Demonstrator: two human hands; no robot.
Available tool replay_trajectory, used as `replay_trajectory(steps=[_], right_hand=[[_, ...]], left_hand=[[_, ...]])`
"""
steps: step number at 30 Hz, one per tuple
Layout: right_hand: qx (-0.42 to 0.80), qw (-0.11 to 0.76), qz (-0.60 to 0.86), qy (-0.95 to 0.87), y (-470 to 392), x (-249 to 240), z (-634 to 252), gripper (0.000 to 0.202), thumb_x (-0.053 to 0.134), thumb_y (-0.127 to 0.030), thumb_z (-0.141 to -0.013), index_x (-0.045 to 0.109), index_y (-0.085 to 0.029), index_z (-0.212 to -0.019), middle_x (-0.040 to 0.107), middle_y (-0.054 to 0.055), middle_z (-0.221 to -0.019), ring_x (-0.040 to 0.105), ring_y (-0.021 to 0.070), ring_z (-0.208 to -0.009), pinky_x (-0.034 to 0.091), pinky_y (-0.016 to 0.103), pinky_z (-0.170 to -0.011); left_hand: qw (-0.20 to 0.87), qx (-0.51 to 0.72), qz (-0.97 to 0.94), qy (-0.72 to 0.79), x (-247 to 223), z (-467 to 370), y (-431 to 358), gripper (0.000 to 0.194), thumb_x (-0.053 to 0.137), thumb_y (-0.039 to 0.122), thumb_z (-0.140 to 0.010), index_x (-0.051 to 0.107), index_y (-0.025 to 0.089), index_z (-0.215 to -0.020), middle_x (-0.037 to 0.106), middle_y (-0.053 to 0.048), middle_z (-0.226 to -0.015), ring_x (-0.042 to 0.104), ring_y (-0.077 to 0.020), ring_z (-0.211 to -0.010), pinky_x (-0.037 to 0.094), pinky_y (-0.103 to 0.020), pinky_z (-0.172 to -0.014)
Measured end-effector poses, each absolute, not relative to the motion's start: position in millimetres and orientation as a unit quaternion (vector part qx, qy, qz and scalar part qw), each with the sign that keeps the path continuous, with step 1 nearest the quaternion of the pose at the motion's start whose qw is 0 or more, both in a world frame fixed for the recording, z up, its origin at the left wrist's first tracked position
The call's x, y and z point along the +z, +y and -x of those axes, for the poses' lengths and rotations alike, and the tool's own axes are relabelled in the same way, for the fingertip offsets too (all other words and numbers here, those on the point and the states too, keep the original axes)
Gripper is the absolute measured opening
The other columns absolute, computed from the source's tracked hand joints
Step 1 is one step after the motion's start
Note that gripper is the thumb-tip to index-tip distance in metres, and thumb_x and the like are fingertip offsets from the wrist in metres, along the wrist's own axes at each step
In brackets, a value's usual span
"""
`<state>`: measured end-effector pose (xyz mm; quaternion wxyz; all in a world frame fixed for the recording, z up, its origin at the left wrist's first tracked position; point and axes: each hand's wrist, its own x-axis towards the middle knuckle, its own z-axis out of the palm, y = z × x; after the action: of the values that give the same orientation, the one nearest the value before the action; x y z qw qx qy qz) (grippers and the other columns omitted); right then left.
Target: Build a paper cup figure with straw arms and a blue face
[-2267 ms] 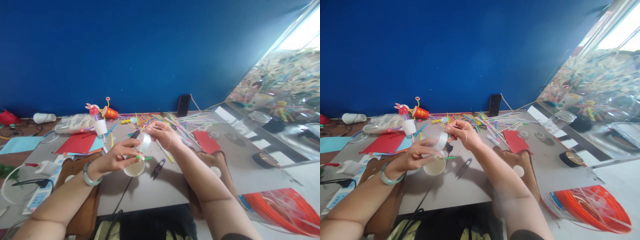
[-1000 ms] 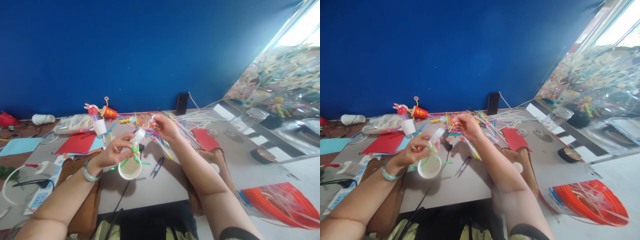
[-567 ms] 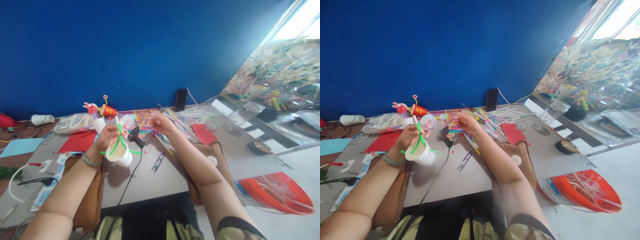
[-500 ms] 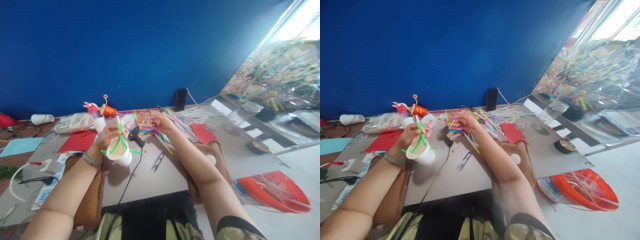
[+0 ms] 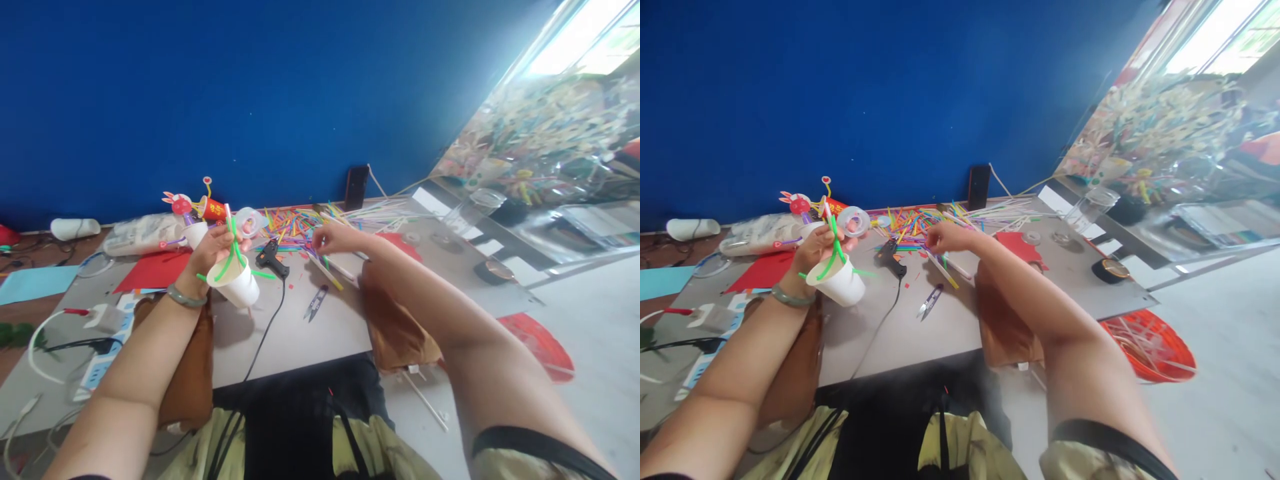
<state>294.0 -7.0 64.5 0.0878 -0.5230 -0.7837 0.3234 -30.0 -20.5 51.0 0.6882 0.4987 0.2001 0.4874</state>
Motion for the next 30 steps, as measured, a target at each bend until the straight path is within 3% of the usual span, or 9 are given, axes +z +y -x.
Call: replay_trajectory(steps=[3,6,8,10,14,17,20,25,30], right_hand=[[0.251,-0.129,0.411,-0.867,-59.7,58.1,-282.7,0.03,0.077,-0.017,-0.07,0.072,-0.019,-0.1,0.074,0.004,-0.094,0.066,0.0179,-0.083,0.045,0.025,-0.069],[0.118,-0.186,0.383,-0.897,-101.0,39.9,-270.6,0.032,0.074,-0.015,-0.075,0.07,-0.016,-0.106,0.071,0.012,-0.104,0.066,0.0246,-0.095,0.044,0.03,-0.074],[0.052,-0.179,0.376,-0.907,-114.7,26.8,-265.3,0.018,0.057,-0.012,-0.089,0.067,-0.014,-0.104,0.071,0.014,-0.1,0.065,0.0252,-0.097,0.043,0.033,-0.078],[0.031,-0.175,0.383,-0.906,-118.8,18.1,-263.3,0.02,0.048,-0.009,-0.094,0.064,-0.013,-0.105,0.071,0.014,-0.096,0.066,0.0241,-0.095,0.043,0.034,-0.08],[0.076,-0.166,0.434,-0.882,-115.6,22.1,-266.6,0.012,0.053,-0.017,-0.094,0.062,-0.014,-0.103,0.071,0.013,-0.096,0.067,0.0229,-0.09,0.041,0.03,-0.075],[0.124,-0.095,0.456,-0.876,-114.4,38.5,-268.2,0.01,0.053,-0.023,-0.096,0.06,-0.017,-0.097,0.07,0.012,-0.099,0.066,0.0201,-0.086,0.038,0.027,-0.07],[0.12,-0.015,0.518,-0.847,-115.0,55.5,-262.8,0.014,0.046,-0.026,-0.099,0.057,-0.017,-0.101,0.069,0.008,-0.086,0.062,0.0188,-0.074,0.033,0.028,-0.064],[0.081,0.071,0.616,-0.78,-111.4,72.7,-243.1,0.039,0.045,-0.052,-0.1,0.053,-0.018,-0.116,0.071,0.006,-0.083,0.064,0.022,-0.073,0.027,0.028,-0.061],[0.039,0.077,0.64,-0.764,-104.1,79.1,-224.8,0.037,0.032,-0.046,-0.105,0.057,-0.019,-0.112,0.074,0.008,-0.097,0.068,0.0238,-0.084,0.029,0.03,-0.063]], left_hand=[[0.69,0.497,-0.484,0.204,50.7,31.7,-21.3,0.026,0.086,0.041,-0.065,0.073,0.019,-0.07,0.064,-0.005,-0.078,0.057,-0.0142,-0.062,0.047,-0.025,-0.05],[0.686,0.511,-0.479,0.196,49.3,31.6,-22.8,0.022,0.084,0.04,-0.068,0.072,0.02,-0.07,0.063,-0.004,-0.076,0.054,-0.0128,-0.06,0.052,-0.03,-0.057],[0.683,0.511,-0.484,0.195,49.0,30.4,-24.6,0.022,0.082,0.04,-0.069,0.071,0.021,-0.07,0.061,-0.003,-0.074,0.054,-0.0127,-0.06,0.055,-0.033,-0.062],[0.681,0.507,-0.491,0.195,50.3,28.6,-27.2,0.023,0.082,0.041,-0.069,0.07,0.021,-0.069,0.061,-0.003,-0.074,0.053,-0.0121,-0.059,0.058,-0.036,-0.067],[0.689,0.491,-0.492,0.206,55.6,25.2,-33.7,0.024,0.083,0.041,-0.067,0.07,0.021,-0.067,0.062,-0.003,-0.079,0.052,-0.0105,-0.058,0.06,-0.041,-0.074],[0.689,0.483,-0.494,0.216,57.4,24.4,-36.1,0.023,0.083,0.04,-0.068,0.07,0.021,-0.068,0.06,-0.003,-0.075,0.053,-0.0114,-0.058,0.059,-0.043,-0.077],[0.682,0.481,-0.505,0.219,56.0,24.4,-35.2,0.025,0.083,0.042,-0.069,0.07,0.021,-0.069,0.057,-0.001,-0.069,0.053,-0.012,-0.058,0.059,-0.043,-0.078],[0.677,0.47,-0.53,0.199,51.8,23.5,-30.5,0.029,0.084,0.044,-0.068,0.07,0.018,-0.07,0.059,-0.001,-0.067,0.057,-0.0125,-0.058,0.059,-0.041,-0.078],[0.682,0.451,-0.539,0.201,46.5,24.8,-24.7,0.028,0.084,0.041,-0.067,0.072,0.015,-0.07,0.063,-0.002,-0.068,0.06,-0.0131,-0.058,0.058,-0.036,-0.071]])
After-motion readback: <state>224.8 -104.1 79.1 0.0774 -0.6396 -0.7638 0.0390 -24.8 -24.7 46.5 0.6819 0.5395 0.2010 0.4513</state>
